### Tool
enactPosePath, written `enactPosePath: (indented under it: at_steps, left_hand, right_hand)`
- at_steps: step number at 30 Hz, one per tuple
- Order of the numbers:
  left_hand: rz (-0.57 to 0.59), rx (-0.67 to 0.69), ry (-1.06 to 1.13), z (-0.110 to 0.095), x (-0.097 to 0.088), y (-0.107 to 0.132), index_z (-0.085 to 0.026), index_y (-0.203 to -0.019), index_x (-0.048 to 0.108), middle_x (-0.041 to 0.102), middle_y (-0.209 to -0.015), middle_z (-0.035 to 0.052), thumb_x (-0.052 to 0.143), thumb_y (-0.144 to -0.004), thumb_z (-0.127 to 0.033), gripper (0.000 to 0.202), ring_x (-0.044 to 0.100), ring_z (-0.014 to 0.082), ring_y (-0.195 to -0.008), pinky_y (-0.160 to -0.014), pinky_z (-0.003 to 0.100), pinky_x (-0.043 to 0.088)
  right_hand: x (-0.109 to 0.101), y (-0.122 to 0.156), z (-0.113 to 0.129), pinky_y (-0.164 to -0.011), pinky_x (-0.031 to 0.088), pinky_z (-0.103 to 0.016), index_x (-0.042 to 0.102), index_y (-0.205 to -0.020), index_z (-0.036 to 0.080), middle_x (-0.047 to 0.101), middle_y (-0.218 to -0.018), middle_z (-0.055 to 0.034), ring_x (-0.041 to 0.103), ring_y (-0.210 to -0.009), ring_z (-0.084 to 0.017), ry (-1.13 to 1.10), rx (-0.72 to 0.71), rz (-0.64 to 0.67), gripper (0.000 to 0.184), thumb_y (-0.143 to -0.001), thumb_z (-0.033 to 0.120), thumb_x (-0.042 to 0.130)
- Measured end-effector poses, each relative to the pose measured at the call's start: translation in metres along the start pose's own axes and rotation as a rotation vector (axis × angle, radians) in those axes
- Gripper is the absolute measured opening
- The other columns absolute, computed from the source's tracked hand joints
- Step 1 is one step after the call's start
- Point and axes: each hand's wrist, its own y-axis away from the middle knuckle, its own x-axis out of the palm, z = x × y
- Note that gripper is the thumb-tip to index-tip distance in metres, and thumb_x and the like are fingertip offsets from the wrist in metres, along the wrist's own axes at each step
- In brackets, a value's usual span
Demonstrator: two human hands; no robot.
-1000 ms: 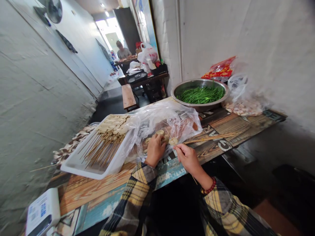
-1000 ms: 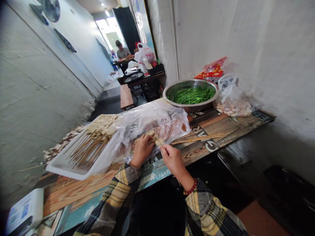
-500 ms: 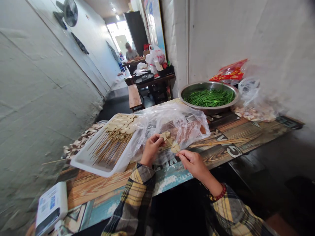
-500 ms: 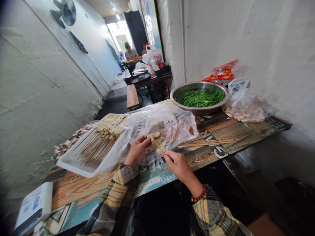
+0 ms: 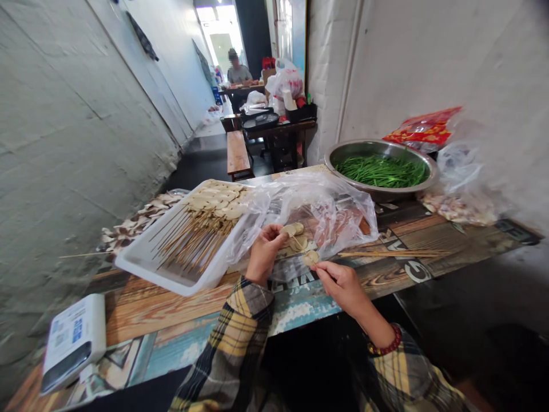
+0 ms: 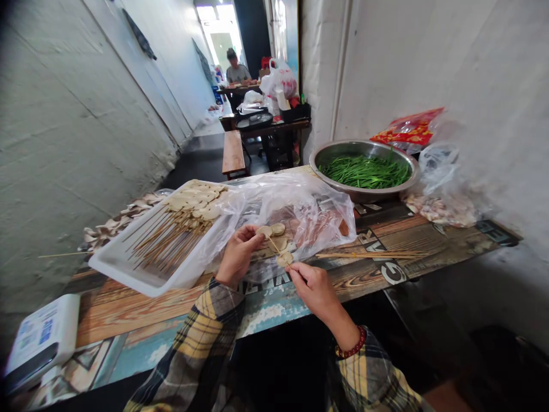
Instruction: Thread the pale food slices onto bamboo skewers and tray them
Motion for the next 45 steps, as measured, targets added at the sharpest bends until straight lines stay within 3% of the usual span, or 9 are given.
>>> enactPosePath:
  at_steps: [10, 22, 28, 32, 39, 45]
  left_hand:
    - [-0.045, 0.051, 0.009, 0.003, -0.001, -0.002, -0.016, -0.074, 0.059, 0.058, -0.069, -0.0034, 0.075, -0.063, -0.026, 0.021, 0.050, 0.0081, -0.060, -0.059, 0.021, 0.039]
    - [0.012, 0.059, -0.019, 0.006, -0.003, -0.003, -0.015, -0.074, 0.061, 0.059, -0.068, -0.0019, 0.078, -0.063, -0.032, 0.026, 0.051, 0.0090, -0.060, -0.058, 0.021, 0.038]
    - [0.029, 0.084, -0.070, 0.002, 0.000, -0.001, -0.015, -0.071, 0.062, 0.058, -0.067, -0.0027, 0.077, -0.064, -0.031, 0.023, 0.049, 0.0085, -0.060, -0.057, 0.021, 0.038]
    - [0.046, 0.044, -0.016, 0.000, 0.002, 0.002, -0.015, -0.070, 0.061, 0.057, -0.065, -0.0031, 0.077, -0.064, -0.027, 0.021, 0.049, 0.0073, -0.059, -0.057, 0.019, 0.037]
    - [0.072, -0.110, 0.217, -0.001, 0.003, 0.004, -0.016, -0.075, 0.059, 0.057, -0.065, -0.0041, 0.078, -0.061, -0.023, 0.025, 0.053, 0.0064, -0.056, -0.053, 0.017, 0.038]
    - [0.078, -0.124, 0.274, -0.001, 0.002, 0.004, -0.015, -0.074, 0.061, 0.060, -0.069, -0.0025, 0.080, -0.061, -0.026, 0.026, 0.055, 0.0063, -0.057, -0.054, 0.018, 0.041]
  right_hand:
    - [0.002, 0.000, -0.001, -0.050, 0.041, -0.020, 0.072, -0.092, 0.015, 0.064, -0.054, -0.0005, 0.061, -0.051, -0.015, 0.056, -0.020, 0.004, 0.029, -0.093, 0.027, 0.046]
    - [0.006, 0.000, -0.005, -0.051, 0.042, -0.020, 0.073, -0.093, 0.015, 0.067, -0.058, -0.0013, 0.062, -0.051, -0.014, 0.061, -0.031, -0.022, 0.028, -0.092, 0.026, 0.047]
    - [0.006, 0.000, -0.004, -0.054, 0.044, -0.020, 0.072, -0.091, 0.017, 0.073, -0.071, -0.0038, 0.067, -0.063, -0.016, 0.080, -0.037, -0.046, 0.026, -0.093, 0.026, 0.048]
    - [0.006, 0.000, -0.004, -0.061, 0.048, -0.021, 0.072, -0.090, 0.017, 0.075, -0.078, -0.0048, 0.070, -0.070, -0.017, 0.072, -0.061, -0.067, 0.025, -0.092, 0.024, 0.048]
    - [0.007, 0.002, -0.009, -0.062, 0.048, -0.022, 0.072, -0.094, 0.016, 0.074, -0.076, -0.0043, 0.069, -0.064, -0.017, 0.104, -0.106, -0.065, 0.025, -0.092, 0.024, 0.048]
    - [0.008, 0.004, -0.010, -0.058, 0.048, -0.022, 0.072, -0.096, 0.015, 0.073, -0.072, -0.0044, 0.067, -0.057, -0.016, 0.123, -0.092, -0.060, 0.027, -0.092, 0.026, 0.047]
